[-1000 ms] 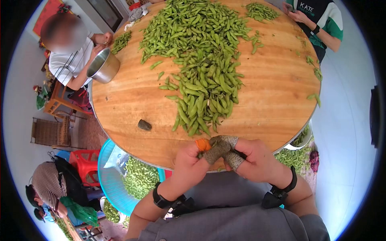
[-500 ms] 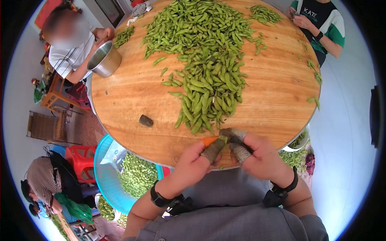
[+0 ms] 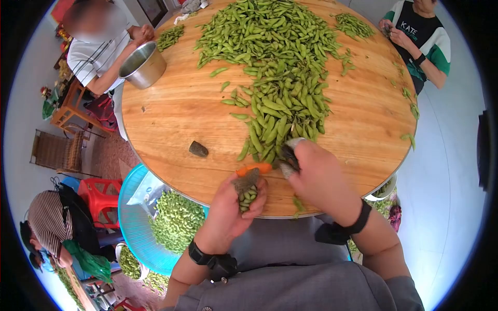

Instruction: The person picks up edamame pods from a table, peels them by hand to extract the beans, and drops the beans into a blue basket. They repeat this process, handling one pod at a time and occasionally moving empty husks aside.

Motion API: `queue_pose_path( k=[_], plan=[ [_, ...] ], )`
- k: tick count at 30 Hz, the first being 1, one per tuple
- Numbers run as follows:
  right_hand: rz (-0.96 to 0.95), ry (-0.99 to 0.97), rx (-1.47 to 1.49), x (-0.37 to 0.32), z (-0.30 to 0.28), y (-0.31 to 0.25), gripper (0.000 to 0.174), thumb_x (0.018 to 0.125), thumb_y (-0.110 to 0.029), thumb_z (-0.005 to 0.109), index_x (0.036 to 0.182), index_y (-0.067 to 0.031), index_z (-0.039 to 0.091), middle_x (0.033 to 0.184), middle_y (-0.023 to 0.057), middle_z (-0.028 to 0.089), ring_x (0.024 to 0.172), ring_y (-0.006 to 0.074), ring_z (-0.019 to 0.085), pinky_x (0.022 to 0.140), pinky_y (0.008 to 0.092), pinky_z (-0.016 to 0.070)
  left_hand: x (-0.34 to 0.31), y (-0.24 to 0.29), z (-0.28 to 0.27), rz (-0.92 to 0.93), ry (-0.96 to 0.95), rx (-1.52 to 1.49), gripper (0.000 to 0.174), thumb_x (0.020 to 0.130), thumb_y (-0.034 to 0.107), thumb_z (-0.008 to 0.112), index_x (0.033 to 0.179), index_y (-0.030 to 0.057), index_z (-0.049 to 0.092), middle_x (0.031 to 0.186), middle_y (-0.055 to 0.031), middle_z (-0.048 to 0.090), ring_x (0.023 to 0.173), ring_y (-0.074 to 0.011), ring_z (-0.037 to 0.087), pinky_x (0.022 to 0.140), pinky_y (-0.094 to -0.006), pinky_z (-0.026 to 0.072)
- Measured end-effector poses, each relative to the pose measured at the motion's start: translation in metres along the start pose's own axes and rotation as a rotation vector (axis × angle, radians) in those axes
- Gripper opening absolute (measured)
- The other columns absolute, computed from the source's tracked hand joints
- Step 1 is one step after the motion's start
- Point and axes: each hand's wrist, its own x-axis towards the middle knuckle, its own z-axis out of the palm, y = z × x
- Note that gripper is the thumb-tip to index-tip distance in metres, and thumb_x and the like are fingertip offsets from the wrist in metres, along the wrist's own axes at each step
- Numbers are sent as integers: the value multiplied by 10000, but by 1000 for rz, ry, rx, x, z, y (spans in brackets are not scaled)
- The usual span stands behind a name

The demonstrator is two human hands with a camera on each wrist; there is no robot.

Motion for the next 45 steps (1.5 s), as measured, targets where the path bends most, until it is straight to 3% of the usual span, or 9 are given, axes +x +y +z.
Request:
queue_pose_path(
  k=[6, 15, 23, 26, 29, 32, 35, 38, 45],
  plan=[
    [101, 25, -146, 2, 10, 0, 286, 671, -113, 677, 892, -21, 520, 804, 150, 582, 708, 302, 591, 602, 359, 480, -7, -3, 3, 43, 56, 269, 302, 897, 126, 440, 1172, 23, 509, 737, 0, 471, 487, -62, 343, 411, -185, 246],
    [581, -153, 910, -19, -29, -4, 237, 806, -126, 631, 1000, -8, 564, 782, 63, 581, 745, 84, 532, 652, 265, 449, 7, -20, 17, 51, -124, 635, 234, 868, 81, 559, 1093, 19, 571, 952, -15, 611, 798, -49, 547, 663, -182, 434],
    [113, -250, 360, -41, -39, 4, 442, 806, -122, 550, 1234, -57, 462, 787, 188, 592, 699, 347, 598, 584, 381, 469, 11, -27, 16, 392, -151, 923, 312, 790, -58, 457, 1081, -21, 563, 865, -18, 641, 749, -50, 550, 638, -209, 459],
    [118, -261, 345, -41, -40, 5, 401, 821, -8, 481, 1221, -36, 491, 740, 73, 626, 674, 165, 623, 631, 263, 483, 8, -30, 24, 444, -45, 1053, 347, 745, -49, 466, 1069, 6, 578, 781, -60, 648, 688, -103, 590, 616, -237, 466],
    [162, -286, 388, -43, -39, 10, 476, 778, -69, 526, 1249, -92, 458, 689, 164, 560, 647, 318, 594, 568, 370, 457, 8, -27, 19, 506, -62, 1391, 259, 802, -20, 548, 1059, -1, 571, 861, -64, 634, 763, -108, 591, 648, -246, 467],
    [178, -287, 427, -44, -29, 25, 503, 757, -21, 478, 1253, -109, 460, 675, 143, 562, 616, 273, 591, 561, 331, 457, 7, -22, 28, 653, -203, 1722, 237, 808, -8, 557, 1044, 4, 578, 803, -65, 633, 716, -112, 589, 634, -239, 462],
    [334, -344, 686, -43, -31, 24, 518, 738, 6, 436, 1249, -81, 455, 669, 126, 561, 572, 238, 573, 557, 299, 455, 6, -26, 29, 582, -257, 1405, 305, 757, 8, 547, 1059, 30, 581, 850, -156, 624, 709, -232, 625, 585, -299, 475],
    [331, -269, 644, -41, -40, 15, 483, 760, -7, 453, 1241, -54, 450, 696, 142, 573, 612, 262, 591, 581, 305, 466, 8, -26, 29, 448, -94, 1081, 252, 792, 12, 544, 1041, 12, 583, 830, -126, 638, 702, -169, 620, 583, -283, 468],
    [96, -293, 415, -45, -42, 13, 454, 799, -83, 515, 1245, -43, 437, 737, 187, 572, 699, 358, 588, 594, 399, 463, 12, -26, 28, 498, -75, 1199, 249, 784, -17, 499, 1017, -6, 587, 751, -110, 637, 656, -149, 605, 588, -269, 461]
  ],
)
